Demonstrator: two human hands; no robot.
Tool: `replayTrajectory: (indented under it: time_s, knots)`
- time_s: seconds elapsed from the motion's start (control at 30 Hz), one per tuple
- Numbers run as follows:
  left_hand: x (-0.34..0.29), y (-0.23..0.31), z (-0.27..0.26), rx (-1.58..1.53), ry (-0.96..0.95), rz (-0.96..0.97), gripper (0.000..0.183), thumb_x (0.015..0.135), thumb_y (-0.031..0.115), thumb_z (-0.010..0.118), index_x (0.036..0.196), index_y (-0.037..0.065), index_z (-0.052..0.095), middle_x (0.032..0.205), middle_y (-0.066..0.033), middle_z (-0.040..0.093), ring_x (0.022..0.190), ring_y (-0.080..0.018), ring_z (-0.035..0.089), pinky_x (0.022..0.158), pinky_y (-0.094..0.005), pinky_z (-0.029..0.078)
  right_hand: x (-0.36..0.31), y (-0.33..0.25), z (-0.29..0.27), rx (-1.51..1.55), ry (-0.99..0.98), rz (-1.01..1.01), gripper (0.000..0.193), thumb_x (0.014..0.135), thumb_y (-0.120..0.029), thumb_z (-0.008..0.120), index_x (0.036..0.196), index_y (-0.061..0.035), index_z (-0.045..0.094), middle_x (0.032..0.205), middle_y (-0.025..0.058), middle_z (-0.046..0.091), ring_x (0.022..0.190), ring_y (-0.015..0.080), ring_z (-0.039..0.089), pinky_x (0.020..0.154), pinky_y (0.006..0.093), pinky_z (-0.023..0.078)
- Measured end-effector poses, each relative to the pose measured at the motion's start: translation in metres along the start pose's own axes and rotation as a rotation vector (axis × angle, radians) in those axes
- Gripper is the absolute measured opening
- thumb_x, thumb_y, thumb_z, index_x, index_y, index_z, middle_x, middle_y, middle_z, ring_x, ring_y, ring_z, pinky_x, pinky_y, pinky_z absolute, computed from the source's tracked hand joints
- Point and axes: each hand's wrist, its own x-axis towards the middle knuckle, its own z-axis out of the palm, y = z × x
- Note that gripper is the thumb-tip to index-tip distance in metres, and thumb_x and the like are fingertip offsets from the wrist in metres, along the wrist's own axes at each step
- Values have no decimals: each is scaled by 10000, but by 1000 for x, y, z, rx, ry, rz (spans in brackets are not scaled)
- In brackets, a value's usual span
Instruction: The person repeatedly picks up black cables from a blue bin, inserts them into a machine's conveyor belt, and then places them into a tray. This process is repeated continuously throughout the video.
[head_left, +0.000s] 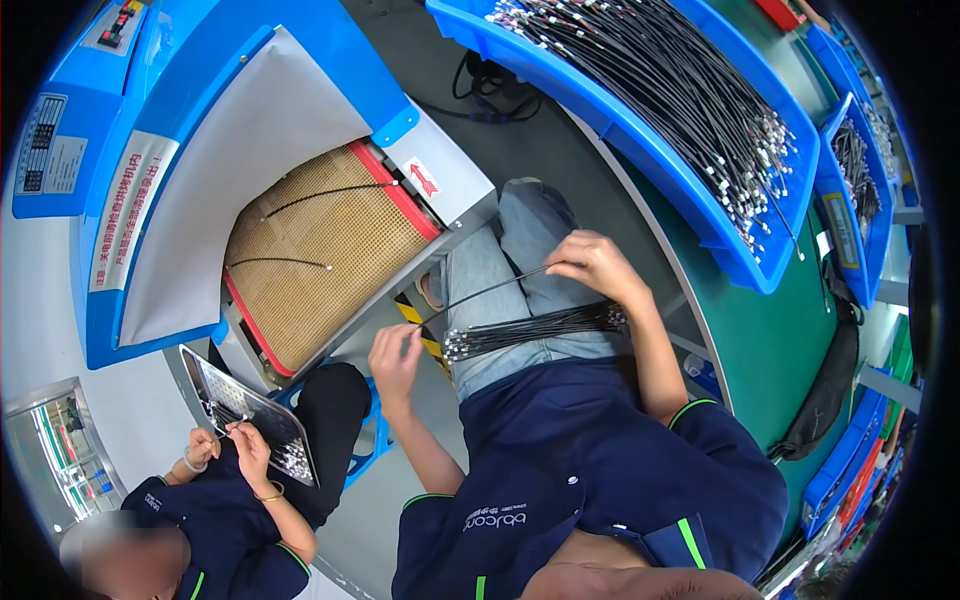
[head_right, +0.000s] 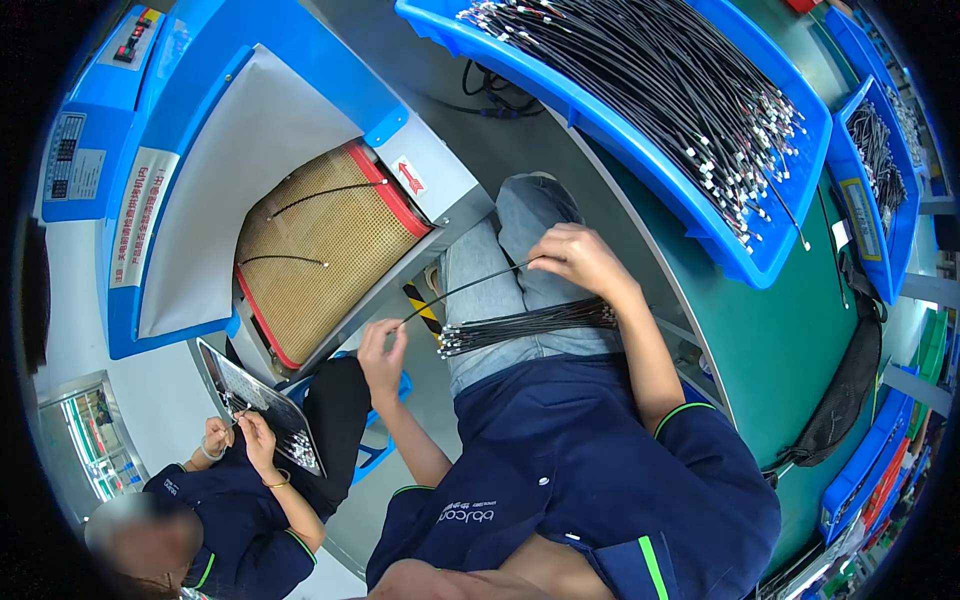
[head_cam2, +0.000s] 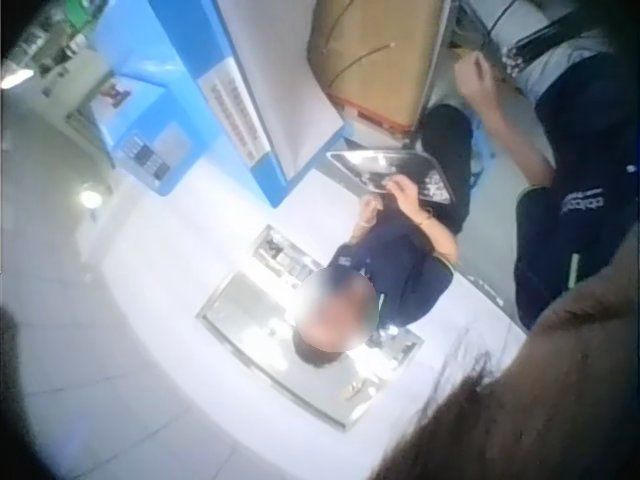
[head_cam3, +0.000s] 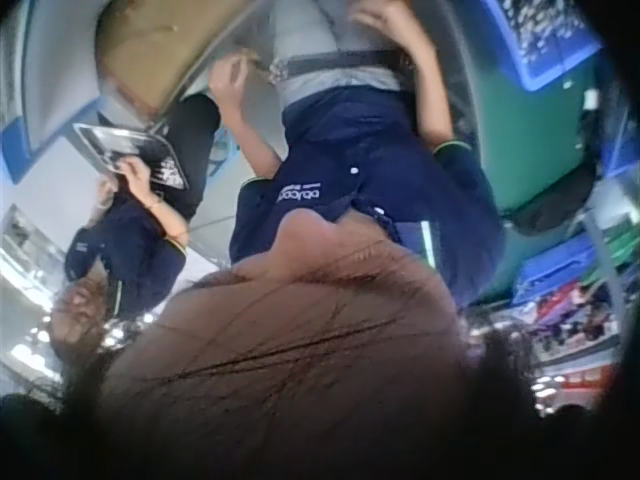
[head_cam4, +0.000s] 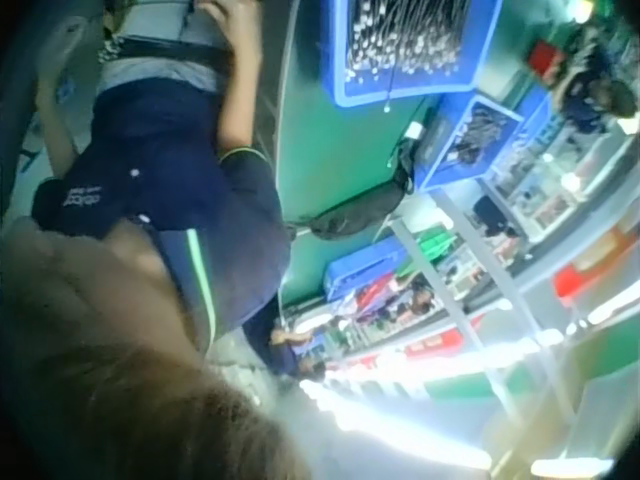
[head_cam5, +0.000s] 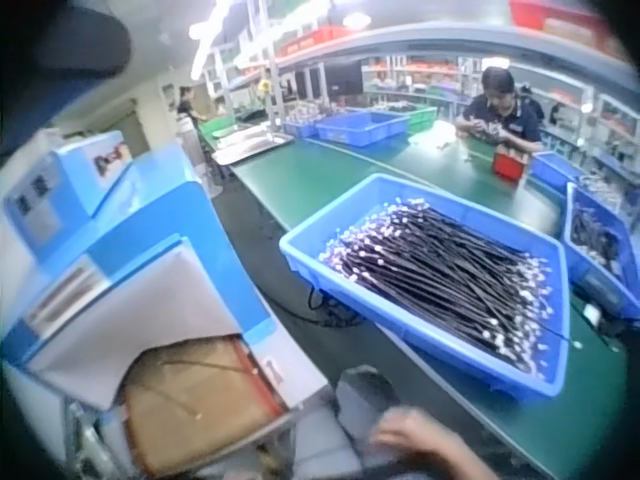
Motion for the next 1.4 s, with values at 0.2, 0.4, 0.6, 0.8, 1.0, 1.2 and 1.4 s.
replayTrajectory:
  time_s: [0.2, 0.4, 0.6, 0.8, 1.0, 1.2, 1.4]
  knots:
    - [-11, -13, -15, 17, 51, -113, 121, 738, -29, 690, 840, 4, 632, 804, -108, 636, 742, -256, 610, 668, -330, 485, -5, 3, -9, 90, 39, 108, 147, 767, -156, 710, 856, -41, 687, 797, 76, 650, 754, 233, 632, 660, 333, 494]
    - [-12, -14, -17, 34, 71, -80, 107, 761, -42, 669, 852, -11, 623, 778, -101, 621, 699, -200, 599, 665, -288, 485, -4, -1, -9, 117, 90, 146, 131, 784, -92, 705, 899, -31, 694, 805, 85, 656, 761, 222, 637, 643, 320, 491]
    - [-12, -13, -19, 5, 77, -107, 123, 727, -52, 684, 827, -1, 634, 797, -105, 643, 730, -239, 611, 664, -315, 487, -8, -3, -7, 124, 88, 190, 123, 783, -94, 712, 885, -29, 691, 792, 79, 653, 729, 206, 624, 627, 300, 481]
    - [-13, -13, -20, -18, 93, -103, 129, 720, -60, 686, 821, -4, 628, 802, -106, 646, 743, -241, 615, 675, -319, 489, -8, -2, -6, 192, 132, 144, 97, 780, -112, 711, 836, -34, 697, 784, 58, 652, 722, 185, 620, 628, 295, 481]
    - [-12, -13, -21, -8, 109, -92, 129, 722, -59, 684, 822, -4, 626, 799, -104, 644, 745, -244, 615, 682, -318, 488, -10, -5, -10, 273, 113, 155, 85, 759, -106, 731, 802, -40, 699, 755, 46, 650, 710, 157, 610, 593, 277, 459]
    - [-14, -16, -22, -12, 108, -97, 134, 719, -60, 684, 827, -4, 629, 800, -102, 645, 746, -241, 615, 687, -318, 489, -13, -3, -12, 246, 65, 142, 99, 739, -108, 750, 794, -42, 700, 743, 45, 644, 670, 153, 603, 571, 276, 451]
    - [-15, -18, -23, -15, 109, -108, 133, 723, -61, 682, 831, -2, 632, 803, -99, 646, 748, -239, 615, 690, -317, 488, -12, -7, -10, 243, 86, 86, 100, 743, -110, 747, 797, -42, 699, 731, 51, 633, 658, 167, 599, 565, 288, 449]
